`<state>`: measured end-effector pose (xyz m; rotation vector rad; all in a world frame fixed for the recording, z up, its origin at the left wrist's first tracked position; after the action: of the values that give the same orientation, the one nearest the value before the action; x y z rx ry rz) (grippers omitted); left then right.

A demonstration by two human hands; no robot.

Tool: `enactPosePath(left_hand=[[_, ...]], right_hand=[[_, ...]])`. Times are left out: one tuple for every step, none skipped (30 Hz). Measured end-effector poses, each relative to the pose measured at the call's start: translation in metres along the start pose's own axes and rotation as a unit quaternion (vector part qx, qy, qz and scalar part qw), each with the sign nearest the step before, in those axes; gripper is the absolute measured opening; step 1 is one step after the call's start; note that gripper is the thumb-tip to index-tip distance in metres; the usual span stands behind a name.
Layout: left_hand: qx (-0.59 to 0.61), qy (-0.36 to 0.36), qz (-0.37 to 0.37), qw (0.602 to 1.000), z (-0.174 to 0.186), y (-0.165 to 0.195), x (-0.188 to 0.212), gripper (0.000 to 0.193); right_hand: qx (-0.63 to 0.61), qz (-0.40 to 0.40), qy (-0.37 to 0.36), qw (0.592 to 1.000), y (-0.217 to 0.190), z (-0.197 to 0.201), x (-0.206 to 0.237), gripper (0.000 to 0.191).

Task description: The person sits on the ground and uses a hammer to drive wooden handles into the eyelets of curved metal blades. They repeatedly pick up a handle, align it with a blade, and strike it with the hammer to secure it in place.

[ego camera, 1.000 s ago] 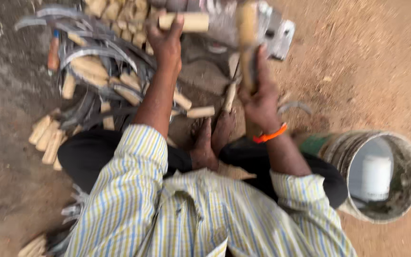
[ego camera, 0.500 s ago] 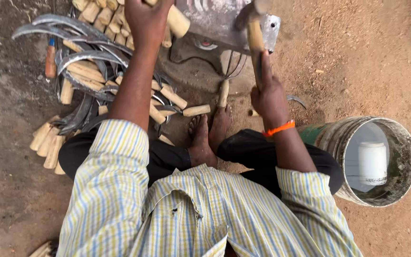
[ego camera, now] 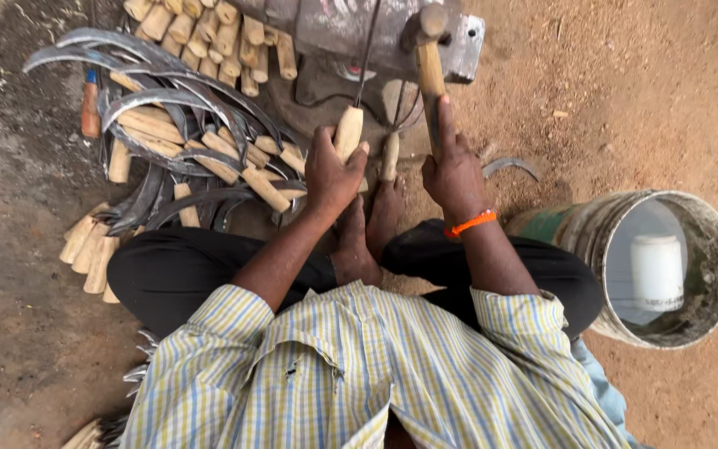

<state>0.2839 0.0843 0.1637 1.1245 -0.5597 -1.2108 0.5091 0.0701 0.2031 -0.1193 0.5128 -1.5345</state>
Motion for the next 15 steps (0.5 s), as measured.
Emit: enactPosePath(left_hand=[[-0.009, 0.004, 0.002, 1.000, -0.001, -0.001, 0.001, 0.047], [-0.007, -0.001, 0.008, 1.000, -0.002, -0.001, 0.002, 0.048], [-0.005, -0.005, 0.013, 1.000, -0.003, -0.002, 0.002, 0.049], [-0.003, -0.009, 0.020, 1.000, -0.005, -0.003, 0.001, 0.050], [0.005, -0.009, 0.028, 1.000, -0.006, -0.004, 0.000, 0.049], [0.011, -0.012, 0.037, 0.999, -0.008, -0.005, -0.001, 0.049], [0.019, -0.016, 0.046, 0.999, -0.010, -0.006, -0.003, 0.048], [0.038, -0.015, 0.056, 0.998, -0.012, -0.007, -0.006, 0.047], [0.059, -0.015, 0.066, 0.996, -0.013, -0.008, -0.009, 0.046], [0.079, -0.013, 0.074, 0.994, -0.015, -0.009, -0.012, 0.045], [0.071, -0.026, 0.071, 0.995, -0.017, -0.009, -0.015, 0.045], [0.062, -0.037, 0.066, 0.995, -0.019, -0.009, -0.018, 0.046], [0.053, -0.047, 0.063, 0.995, -0.021, -0.009, -0.021, 0.046], [0.059, -0.046, 0.061, 0.995, -0.022, -0.010, -0.023, 0.046], [0.065, -0.045, 0.058, 0.995, -0.023, -0.010, -0.025, 0.046]], right_hand=[[0.010, -0.006, -0.011, 1.000, -0.001, -0.001, 0.001, 0.101], [0.009, -0.010, -0.013, 1.000, -0.002, -0.002, 0.002, 0.101], [0.007, -0.013, -0.015, 1.000, -0.003, -0.003, 0.002, 0.102], [0.005, -0.017, -0.019, 1.000, -0.003, -0.004, 0.003, 0.102], [-0.009, 0.008, 0.001, 1.000, -0.004, -0.003, 0.004, 0.103], [-0.024, 0.030, 0.018, 0.999, -0.006, -0.002, 0.004, 0.105], [-0.037, 0.050, 0.036, 0.997, -0.006, -0.001, 0.005, 0.106], [-0.044, 0.040, 0.029, 0.998, -0.005, -0.002, 0.005, 0.106], [-0.050, 0.030, 0.022, 0.998, -0.003, -0.002, 0.005, 0.107], [-0.056, 0.021, 0.018, 0.998, -0.002, -0.002, 0.004, 0.107], [-0.073, 0.031, 0.030, 0.996, -0.002, -0.001, 0.004, 0.109], [-0.089, 0.043, 0.042, 0.994, -0.003, 0.000, 0.003, 0.111], [-0.107, 0.056, 0.053, 0.991, -0.004, 0.000, 0.002, 0.113], [-0.117, 0.043, 0.045, 0.991, -0.003, -0.001, 0.001, 0.112], [-0.127, 0.029, 0.038, 0.991, -0.003, -0.002, 0.000, 0.112]])
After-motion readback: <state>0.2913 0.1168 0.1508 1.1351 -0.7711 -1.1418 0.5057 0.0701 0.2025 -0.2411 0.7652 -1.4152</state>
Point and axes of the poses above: each hand's wrist, its own x-axis away from the middle knuckle, its own z-axis out of the back of the hand, y = z × x, the point moved 3 cm from there along -x, towards the middle knuckle, and after that the axes turned 13 degrees about y, right-handed, at the moved point
